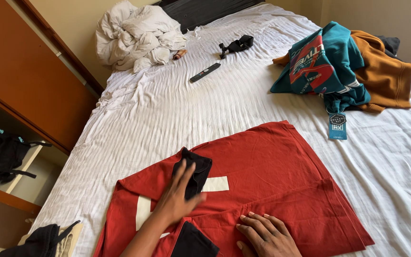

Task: Folding a red t-shirt on a bed.

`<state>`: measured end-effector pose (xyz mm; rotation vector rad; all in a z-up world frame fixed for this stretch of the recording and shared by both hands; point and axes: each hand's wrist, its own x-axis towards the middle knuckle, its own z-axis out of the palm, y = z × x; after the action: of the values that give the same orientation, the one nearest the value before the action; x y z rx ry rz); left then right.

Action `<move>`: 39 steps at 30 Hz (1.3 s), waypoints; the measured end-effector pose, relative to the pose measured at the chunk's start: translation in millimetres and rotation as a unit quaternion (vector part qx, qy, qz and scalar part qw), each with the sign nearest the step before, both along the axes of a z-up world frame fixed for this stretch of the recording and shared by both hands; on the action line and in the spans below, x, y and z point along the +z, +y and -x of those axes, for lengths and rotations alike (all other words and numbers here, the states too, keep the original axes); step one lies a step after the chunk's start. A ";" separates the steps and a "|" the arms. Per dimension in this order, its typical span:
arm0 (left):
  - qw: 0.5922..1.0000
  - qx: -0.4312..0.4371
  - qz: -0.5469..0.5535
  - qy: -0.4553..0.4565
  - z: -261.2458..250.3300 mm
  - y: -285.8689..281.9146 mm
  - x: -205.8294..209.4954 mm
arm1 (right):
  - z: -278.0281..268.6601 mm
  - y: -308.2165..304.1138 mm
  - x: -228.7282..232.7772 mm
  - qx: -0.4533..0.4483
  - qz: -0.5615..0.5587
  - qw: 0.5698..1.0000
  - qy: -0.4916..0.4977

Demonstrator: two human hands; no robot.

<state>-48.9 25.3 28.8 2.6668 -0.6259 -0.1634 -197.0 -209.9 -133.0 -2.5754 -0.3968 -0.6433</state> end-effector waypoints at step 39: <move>0.953 -0.038 0.138 -0.268 29.0 76.2 -69.6 | -171.1 54.1 105.5 0.064 -0.070 0.995 -0.036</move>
<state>-77.8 101.5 -40.7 2.4067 -0.8415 0.6059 -25.8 -155.8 -27.5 -2.3768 -0.5179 -0.6936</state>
